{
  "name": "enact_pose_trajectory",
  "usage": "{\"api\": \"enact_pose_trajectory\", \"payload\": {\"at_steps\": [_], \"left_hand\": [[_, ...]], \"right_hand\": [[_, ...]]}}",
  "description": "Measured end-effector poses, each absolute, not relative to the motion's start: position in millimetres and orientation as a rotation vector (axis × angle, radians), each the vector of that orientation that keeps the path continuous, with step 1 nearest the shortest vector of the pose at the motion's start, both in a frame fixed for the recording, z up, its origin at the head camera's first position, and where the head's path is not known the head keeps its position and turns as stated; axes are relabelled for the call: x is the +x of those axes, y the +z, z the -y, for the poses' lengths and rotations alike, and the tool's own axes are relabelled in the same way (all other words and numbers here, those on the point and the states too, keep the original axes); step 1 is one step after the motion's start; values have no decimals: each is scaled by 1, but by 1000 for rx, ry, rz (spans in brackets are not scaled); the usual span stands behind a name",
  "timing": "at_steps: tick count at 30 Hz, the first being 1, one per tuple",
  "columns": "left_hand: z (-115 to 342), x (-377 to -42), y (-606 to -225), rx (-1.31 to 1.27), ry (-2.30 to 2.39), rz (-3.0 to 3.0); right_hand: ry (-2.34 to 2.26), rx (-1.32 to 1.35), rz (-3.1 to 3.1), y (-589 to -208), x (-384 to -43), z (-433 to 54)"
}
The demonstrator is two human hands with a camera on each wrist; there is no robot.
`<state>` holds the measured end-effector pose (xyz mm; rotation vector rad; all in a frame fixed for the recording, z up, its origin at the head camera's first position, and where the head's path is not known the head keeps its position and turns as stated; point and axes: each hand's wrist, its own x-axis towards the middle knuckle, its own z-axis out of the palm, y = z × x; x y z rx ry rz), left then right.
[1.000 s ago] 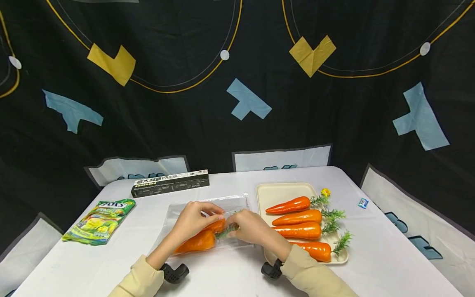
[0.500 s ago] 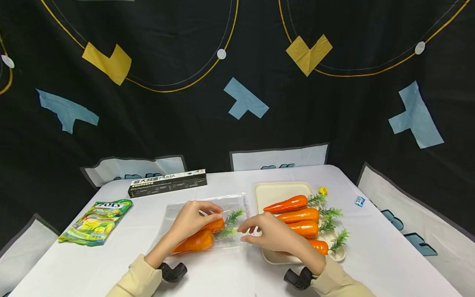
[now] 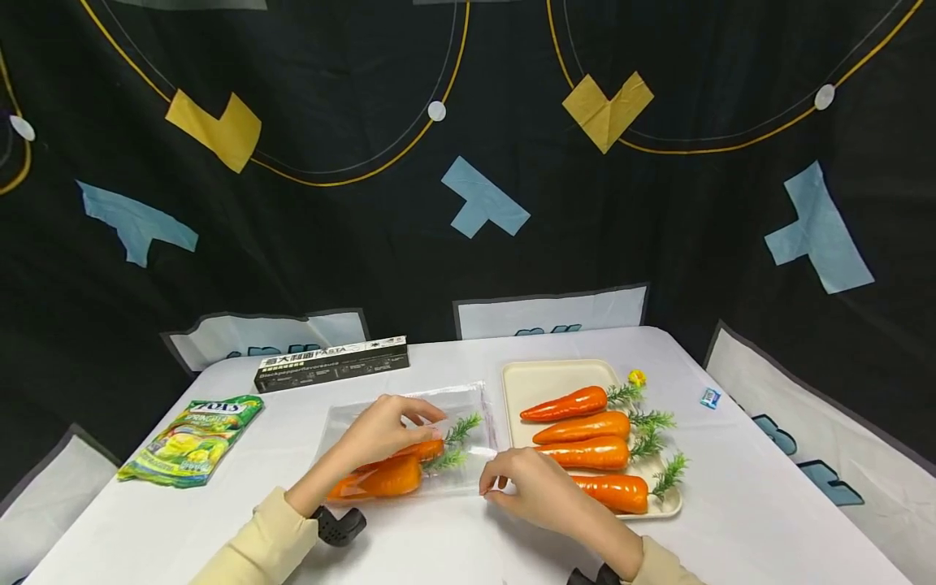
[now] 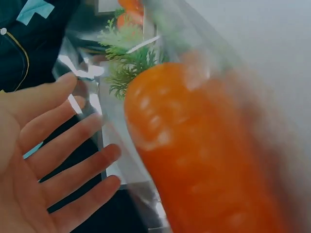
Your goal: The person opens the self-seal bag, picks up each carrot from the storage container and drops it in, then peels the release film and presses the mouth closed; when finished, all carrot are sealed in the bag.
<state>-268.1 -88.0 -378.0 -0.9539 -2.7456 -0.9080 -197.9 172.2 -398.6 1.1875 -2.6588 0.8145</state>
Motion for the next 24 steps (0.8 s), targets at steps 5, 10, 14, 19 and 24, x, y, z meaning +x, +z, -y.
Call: {"api": "enact_pose_trajectory", "payload": {"at_steps": [5, 10, 14, 19, 24], "left_hand": [[87, -275, -369, -1078, -874, 2843], [86, -282, -357, -1088, -804, 2964], [85, -289, -355, -1072, -695, 3026], [83, -301, -360, -1106, -593, 3069], [78, -317, -366, -1116, -581, 3076]], "right_hand": [[826, 1184, 2612, -400, -198, -172], [849, 1210, 2575, -403, -196, -173], [857, 1199, 2572, -406, -196, -173], [868, 1208, 2564, -409, -198, -173], [876, 1209, 2559, -409, -198, -173]]}}
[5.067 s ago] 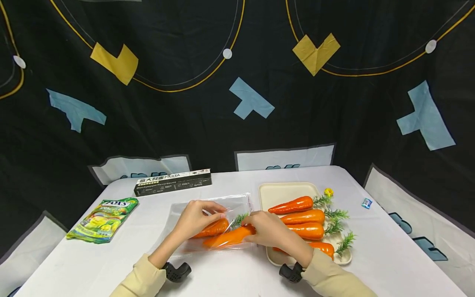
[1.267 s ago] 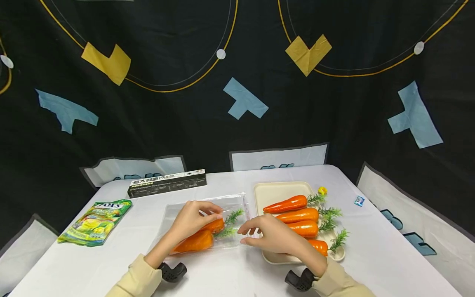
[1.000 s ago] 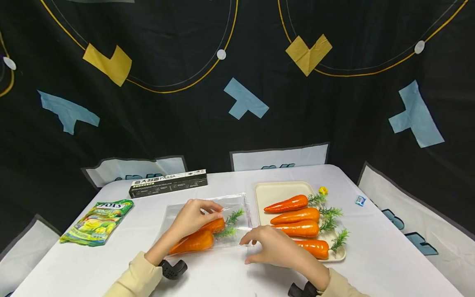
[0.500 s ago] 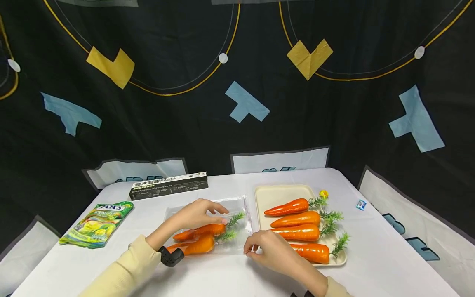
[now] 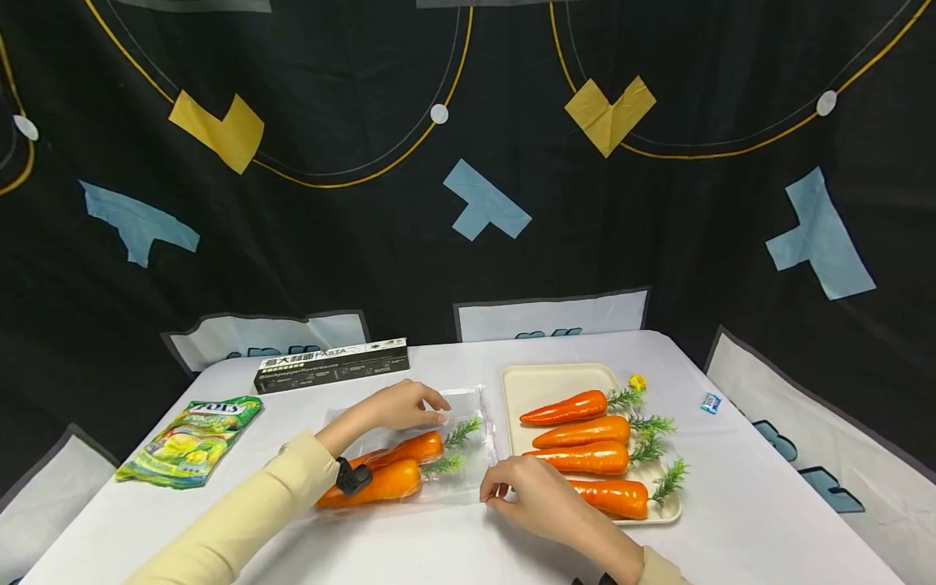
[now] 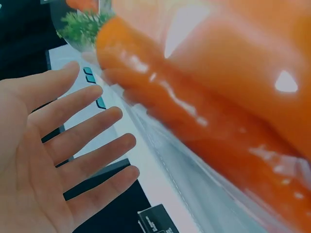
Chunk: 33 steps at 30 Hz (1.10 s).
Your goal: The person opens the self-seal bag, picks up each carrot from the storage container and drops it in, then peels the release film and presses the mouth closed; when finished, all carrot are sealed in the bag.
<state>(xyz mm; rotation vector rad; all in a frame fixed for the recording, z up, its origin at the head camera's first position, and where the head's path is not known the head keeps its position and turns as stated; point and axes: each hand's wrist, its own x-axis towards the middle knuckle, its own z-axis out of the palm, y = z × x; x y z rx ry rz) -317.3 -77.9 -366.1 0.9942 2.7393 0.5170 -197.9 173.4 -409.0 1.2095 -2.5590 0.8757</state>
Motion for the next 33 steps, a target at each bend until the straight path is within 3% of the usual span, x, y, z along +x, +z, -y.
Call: {"api": "enact_pose_trajectory", "payload": {"at_steps": [14, 33], "left_hand": [[58, -343, -371, 1035, 529, -2596], [70, -342, -365, 1060, 813, -2687]], "right_hand": [[911, 1226, 2533, -408, -198, -173], [822, 1126, 2496, -400, -203, -175]]}}
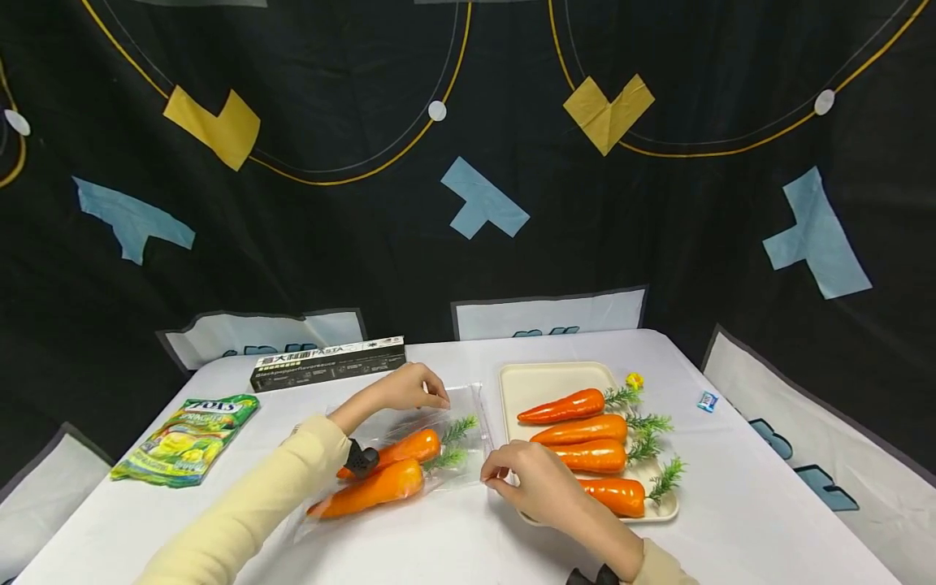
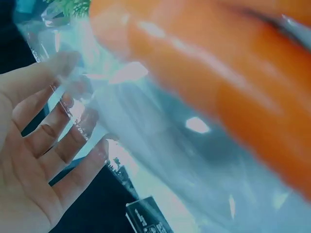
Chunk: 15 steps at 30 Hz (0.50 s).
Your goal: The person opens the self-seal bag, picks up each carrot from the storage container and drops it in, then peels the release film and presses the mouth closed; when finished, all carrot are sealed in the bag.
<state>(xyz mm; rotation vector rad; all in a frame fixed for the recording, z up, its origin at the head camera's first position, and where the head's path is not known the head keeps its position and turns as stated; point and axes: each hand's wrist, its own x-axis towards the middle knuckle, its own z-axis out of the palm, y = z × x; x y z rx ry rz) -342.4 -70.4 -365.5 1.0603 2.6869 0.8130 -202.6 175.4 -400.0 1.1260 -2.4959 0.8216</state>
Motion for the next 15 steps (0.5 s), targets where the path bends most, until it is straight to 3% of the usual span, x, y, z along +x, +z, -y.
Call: {"api": "enact_pose_trajectory", "payload": {"at_steps": [15], "left_hand": [[121, -326, -329, 1010, 1139, -2600]], "right_hand": [[555, 1050, 2462, -350, -219, -181]]}}
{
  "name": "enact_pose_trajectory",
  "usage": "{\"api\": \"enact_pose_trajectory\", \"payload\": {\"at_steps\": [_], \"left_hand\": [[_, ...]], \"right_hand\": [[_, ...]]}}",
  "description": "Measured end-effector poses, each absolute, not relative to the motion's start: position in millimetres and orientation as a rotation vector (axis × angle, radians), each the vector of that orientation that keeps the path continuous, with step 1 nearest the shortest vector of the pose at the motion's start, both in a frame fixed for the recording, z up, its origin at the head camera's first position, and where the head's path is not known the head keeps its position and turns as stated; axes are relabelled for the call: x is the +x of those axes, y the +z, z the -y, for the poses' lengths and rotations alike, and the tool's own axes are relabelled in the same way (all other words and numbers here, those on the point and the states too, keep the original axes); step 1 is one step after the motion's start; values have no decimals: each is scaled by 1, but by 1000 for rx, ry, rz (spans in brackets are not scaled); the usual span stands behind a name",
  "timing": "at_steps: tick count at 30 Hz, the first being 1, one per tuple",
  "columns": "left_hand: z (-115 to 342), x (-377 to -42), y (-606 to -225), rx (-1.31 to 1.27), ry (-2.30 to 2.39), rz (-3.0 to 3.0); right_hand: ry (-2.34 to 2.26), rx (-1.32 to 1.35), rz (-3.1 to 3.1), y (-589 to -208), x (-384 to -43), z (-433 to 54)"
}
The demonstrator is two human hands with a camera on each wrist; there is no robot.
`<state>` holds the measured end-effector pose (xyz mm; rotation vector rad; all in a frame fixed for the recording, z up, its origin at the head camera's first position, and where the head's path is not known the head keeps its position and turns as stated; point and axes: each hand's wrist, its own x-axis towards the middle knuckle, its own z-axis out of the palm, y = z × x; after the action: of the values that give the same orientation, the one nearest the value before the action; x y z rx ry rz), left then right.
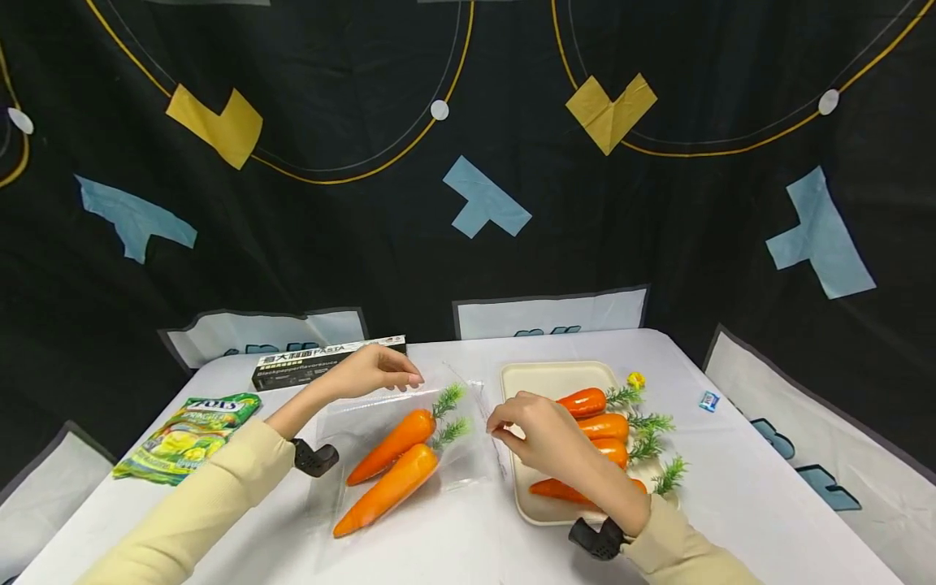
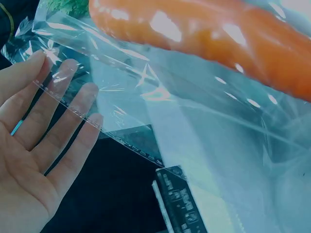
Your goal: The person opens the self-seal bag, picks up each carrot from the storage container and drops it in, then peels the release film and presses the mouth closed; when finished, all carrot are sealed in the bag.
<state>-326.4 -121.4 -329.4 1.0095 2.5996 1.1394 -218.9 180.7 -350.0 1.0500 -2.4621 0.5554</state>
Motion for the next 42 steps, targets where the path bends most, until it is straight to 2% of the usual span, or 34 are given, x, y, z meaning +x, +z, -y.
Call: {"api": "enact_pose_trajectory", "payload": {"at_steps": [15, 23, 42], "left_hand": [[154, -296, -302, 863, 1565, -2613], [165, -279, -292, 868, 1685, -2653], [141, -253, -276, 980, 1911, -2611]], "right_hand": [[612, 1039, 2278, -313, -227, -181], [595, 1054, 2213, -293, -225, -181], [543, 1121, 2167, -271, -216, -186]]}}
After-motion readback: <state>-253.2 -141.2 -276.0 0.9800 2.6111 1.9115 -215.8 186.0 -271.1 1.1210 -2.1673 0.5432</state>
